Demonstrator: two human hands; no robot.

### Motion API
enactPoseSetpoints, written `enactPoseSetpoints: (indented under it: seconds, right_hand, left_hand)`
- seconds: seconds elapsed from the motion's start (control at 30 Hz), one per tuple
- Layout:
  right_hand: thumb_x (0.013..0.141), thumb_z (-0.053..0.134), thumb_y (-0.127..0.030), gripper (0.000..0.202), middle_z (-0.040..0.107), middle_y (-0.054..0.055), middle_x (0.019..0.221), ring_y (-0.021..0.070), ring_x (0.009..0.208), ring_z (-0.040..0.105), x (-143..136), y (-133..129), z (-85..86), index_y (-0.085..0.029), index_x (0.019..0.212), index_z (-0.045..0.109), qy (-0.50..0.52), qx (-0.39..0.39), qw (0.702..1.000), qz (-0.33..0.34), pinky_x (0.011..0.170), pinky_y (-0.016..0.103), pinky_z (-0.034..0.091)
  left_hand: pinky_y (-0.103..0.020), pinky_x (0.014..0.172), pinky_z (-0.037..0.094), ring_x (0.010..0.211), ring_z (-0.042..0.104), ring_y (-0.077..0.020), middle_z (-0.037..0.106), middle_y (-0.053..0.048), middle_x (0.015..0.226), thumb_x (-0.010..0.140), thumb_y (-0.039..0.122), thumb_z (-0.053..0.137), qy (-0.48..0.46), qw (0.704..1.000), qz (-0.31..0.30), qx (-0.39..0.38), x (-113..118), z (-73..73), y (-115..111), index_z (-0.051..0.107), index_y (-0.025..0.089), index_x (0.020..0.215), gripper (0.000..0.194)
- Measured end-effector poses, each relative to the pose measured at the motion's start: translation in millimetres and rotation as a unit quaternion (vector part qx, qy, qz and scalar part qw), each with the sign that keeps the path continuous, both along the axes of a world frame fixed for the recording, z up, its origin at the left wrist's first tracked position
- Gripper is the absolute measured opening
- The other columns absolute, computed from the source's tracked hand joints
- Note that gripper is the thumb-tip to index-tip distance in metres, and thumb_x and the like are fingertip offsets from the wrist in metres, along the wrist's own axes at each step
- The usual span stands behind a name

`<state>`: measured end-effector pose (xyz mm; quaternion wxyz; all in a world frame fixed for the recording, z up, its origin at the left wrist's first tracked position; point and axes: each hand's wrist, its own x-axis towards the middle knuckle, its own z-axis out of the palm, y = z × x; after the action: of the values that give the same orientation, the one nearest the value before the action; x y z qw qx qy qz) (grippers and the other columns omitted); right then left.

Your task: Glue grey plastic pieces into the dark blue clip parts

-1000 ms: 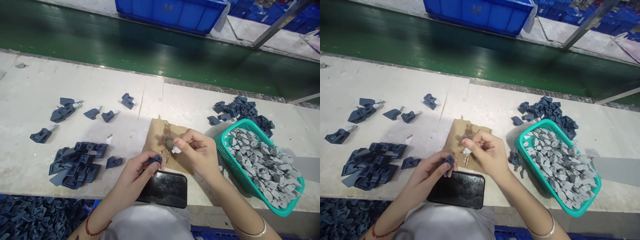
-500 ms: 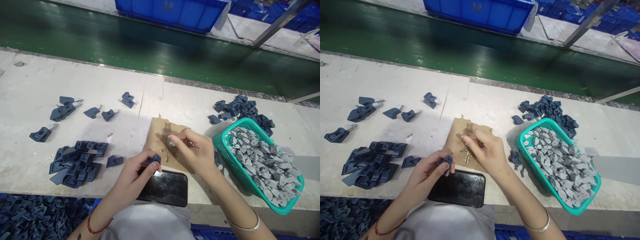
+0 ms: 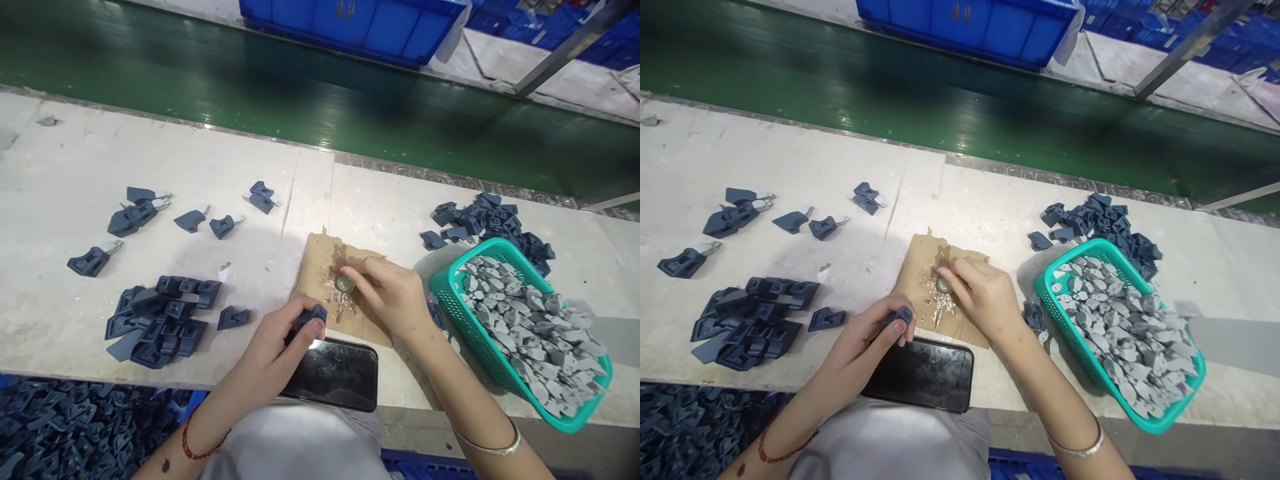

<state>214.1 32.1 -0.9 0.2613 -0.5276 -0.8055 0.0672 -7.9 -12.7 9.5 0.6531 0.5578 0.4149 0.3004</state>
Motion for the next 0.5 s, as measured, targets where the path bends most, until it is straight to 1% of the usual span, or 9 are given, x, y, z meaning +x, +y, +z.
enactPoseSetpoints:
  seconds: [0.1,0.17,0.27,0.37,0.43,0.5]
  right_hand:
    - [0.104,0.052,-0.034,0.04,0.052,-0.002,0.058,0.0117,0.052,0.047,0,0,-0.2,-0.021,0.066,0.052,-0.002,-0.004,1.0,0.004,0.052,0.027,0.035]
    - [0.103,0.054,-0.034,0.039,0.051,-0.002,0.057,0.0118,0.053,0.047,0,0,0.4,-0.021,0.066,0.052,0.014,-0.013,1.0,0.001,0.053,0.027,0.035]
    - [0.098,0.062,-0.035,0.038,0.049,-0.003,0.055,0.0108,0.052,0.044,-1,-1,4.4,-0.021,0.064,0.053,0.097,-0.055,0.993,-0.044,0.052,0.026,0.035]
    - [0.093,0.068,-0.039,0.038,0.047,-0.005,0.053,0.0096,0.05,0.042,-7,-4,11.2,-0.021,0.063,0.053,0.227,-0.12,0.962,-0.098,0.049,0.024,0.035]
    - [0.089,0.071,-0.043,0.039,0.046,-0.006,0.051,0.0089,0.048,0.04,-14,-6,16.3,-0.021,0.062,0.054,0.304,-0.155,0.934,-0.106,0.046,0.023,0.034]
    - [0.086,0.073,-0.045,0.039,0.045,-0.006,0.049,0.0085,0.046,0.039,-22,-8,21.0,-0.021,0.061,0.055,0.352,-0.181,0.913,-0.094,0.044,0.022,0.033]
  left_hand:
    - [-0.029,0.076,0.038,0.078,0.049,-0.0148,0.053,0.001,0.086,0.108,0.038,0.041,0.003,1.0,0.003,-0.003,2,0.7,0,0.056,0.021,0.097,0.025]
    - [-0.029,0.077,0.038,0.081,0.049,-0.0153,0.052,0.001,0.087,0.108,0.038,0.04,0.004,1.0,0.005,-0.002,2,1.6,0,0.056,0.021,0.098,0.025]
    - [-0.029,0.077,0.037,0.082,0.05,-0.016,0.052,0.0,0.088,0.108,0.038,0.04,0.01,1.0,0.01,-0.004,2,2.7,0,0.055,0.021,0.096,0.025]
    - [-0.029,0.076,0.037,0.08,0.049,-0.0159,0.052,0.0,0.086,0.108,0.038,0.04,0.011,1.0,0.011,-0.003,2,2.8,0,0.054,0.021,0.093,0.026]
    - [-0.028,0.075,0.036,0.079,0.048,-0.0155,0.051,0.001,0.084,0.108,0.037,0.039,0.009,1.0,0.007,0.007,2,2.6,0,0.053,0.021,0.091,0.027]
    - [-0.028,0.074,0.035,0.077,0.047,-0.0151,0.05,0.001,0.083,0.109,0.036,0.039,0.009,1.0,0.003,0.016,2,2.4,0,0.052,0.021,0.089,0.028]
